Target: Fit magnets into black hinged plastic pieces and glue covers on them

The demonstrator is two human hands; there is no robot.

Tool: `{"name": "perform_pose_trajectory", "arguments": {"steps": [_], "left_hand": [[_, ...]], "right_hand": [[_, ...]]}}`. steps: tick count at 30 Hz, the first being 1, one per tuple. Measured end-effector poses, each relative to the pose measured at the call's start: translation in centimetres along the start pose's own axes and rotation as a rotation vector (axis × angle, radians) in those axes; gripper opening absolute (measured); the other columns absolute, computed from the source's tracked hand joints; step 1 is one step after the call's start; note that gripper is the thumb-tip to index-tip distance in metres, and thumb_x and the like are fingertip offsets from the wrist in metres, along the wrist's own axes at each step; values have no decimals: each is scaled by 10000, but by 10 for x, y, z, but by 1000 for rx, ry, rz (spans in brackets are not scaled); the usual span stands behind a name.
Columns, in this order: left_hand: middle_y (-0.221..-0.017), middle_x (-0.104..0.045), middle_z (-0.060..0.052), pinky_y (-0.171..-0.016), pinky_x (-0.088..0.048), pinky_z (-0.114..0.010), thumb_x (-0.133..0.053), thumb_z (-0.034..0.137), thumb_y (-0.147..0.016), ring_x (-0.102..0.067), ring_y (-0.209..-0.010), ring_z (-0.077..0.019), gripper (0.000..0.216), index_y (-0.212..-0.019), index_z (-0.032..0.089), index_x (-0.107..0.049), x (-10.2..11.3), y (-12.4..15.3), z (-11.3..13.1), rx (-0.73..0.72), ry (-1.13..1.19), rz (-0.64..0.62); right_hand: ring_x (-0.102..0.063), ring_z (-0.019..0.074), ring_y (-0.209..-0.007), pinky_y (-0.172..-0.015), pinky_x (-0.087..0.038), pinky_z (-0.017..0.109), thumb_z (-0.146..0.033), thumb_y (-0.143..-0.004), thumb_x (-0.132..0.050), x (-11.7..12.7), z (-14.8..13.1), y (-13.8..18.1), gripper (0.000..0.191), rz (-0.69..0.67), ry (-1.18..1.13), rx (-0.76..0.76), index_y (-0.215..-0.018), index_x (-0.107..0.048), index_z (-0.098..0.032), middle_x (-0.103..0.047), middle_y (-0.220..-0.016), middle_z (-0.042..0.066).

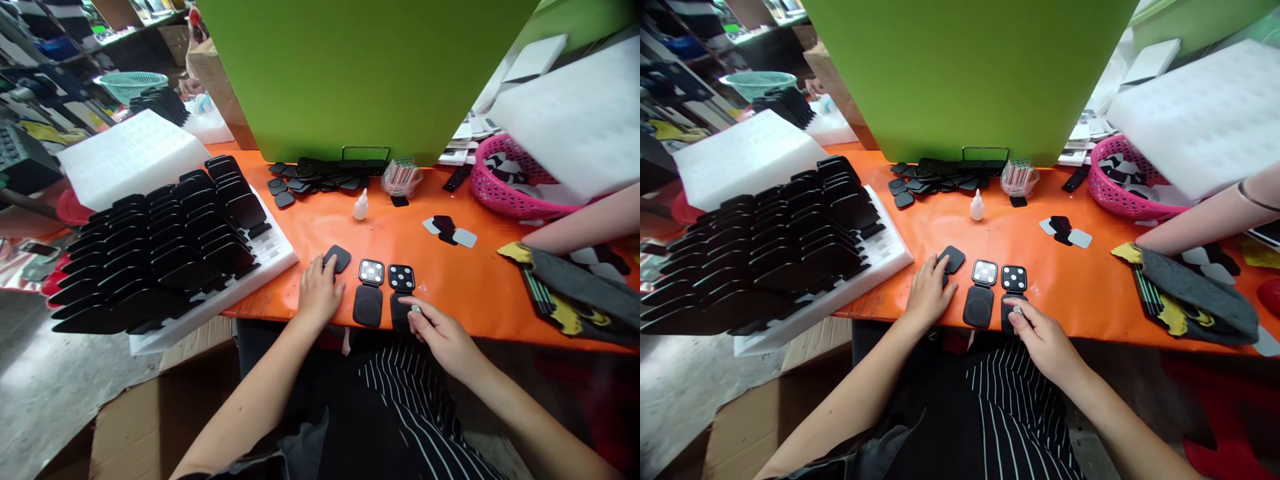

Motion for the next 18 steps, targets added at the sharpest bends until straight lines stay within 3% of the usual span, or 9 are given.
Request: {"name": "perform_pose_trajectory", "arguments": {"steps": [3, 6, 8, 10, 12, 15, 18], "left_hand": [[-1241, -483, -141, -990, -292, -448, -555, 282, -754, -408, -1171, -292, 561, -1281, 166, -400, 3, -3, -22, 67, 46, -22], [-1169, -542, -121, -964, -333, -430, -565, 323, -736, -470, -1112, -279, 561, -1261, 178, -427, 8, 3, -40, 243, 383, -13], [-1117, -576, -123, -912, -393, -413, -510, 397, -764, -530, -1041, -269, 510, -1213, 157, -477, -5, 19, -40, 380, 806, -139], [-1029, -614, -142, -835, -450, -401, -397, 461, -806, -589, -939, -262, 500, -1140, 114, -533, -22, 42, -23, 482, 1235, -357], [-957, -633, -160, -768, -482, -406, -336, 493, -817, -617, -859, -264, 536, -1089, 89, -559, -31, 66, -3, 574, 1512, -533], [-978, -634, -121, -736, -498, -401, -452, 394, -800, -625, -846, -247, 434, -1158, 152, -500, -35, 86, 10, 653, 1622, -576], [-1059, -613, -67, -809, -477, -404, -546, 223, -757, -598, -935, -233, 487, -1229, 227, -423, -33, 89, 16, 571, 1476, -522]], "right_hand": [[-581, 212, -779, -712, -443, 342, -424, -893, -359, -11, -22, -3, 378, -65, 38, 41, -1213, -481, -264, -627, -842, 37], [-531, 229, -983, -813, -401, 354, -404, -901, -351, -17, -47, -8, 326, -31, 104, 105, -1156, -512, -280, -595, -1056, 36], [-541, 224, -958, -787, -406, 342, -389, -907, -339, -23, -59, -11, 290, -12, 99, 134, -1084, -529, -260, -601, -1035, 38], [-557, 212, -900, -754, -409, 325, -368, -912, -338, -32, -72, -14, 261, -26, 101, 193, -1013, -547, -248, -613, -976, 35], [-562, 202, -878, -736, -406, 310, -352, -913, -349, -39, -84, -16, 248, -40, 126, 254, -997, -563, -259, -616, -957, 24], [-568, 193, -847, -709, -400, 299, -361, -901, -382, -43, -93, -19, 233, -7, 252, 268, -1016, -570, -285, -612, -949, 7], [-573, 173, -793, -658, -384, 280, -348, -903, -374, -44, -100, -19, 229, 28, 431, 270, -993, -574, -280, -609, -907, -8]]}}
Point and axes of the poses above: each hand's wrist, its own y-axis away from the middle knuckle, its own x-axis out of the back of the hand, z = x × y, the point moved 10 cm from there along -y, towards the middle knuckle
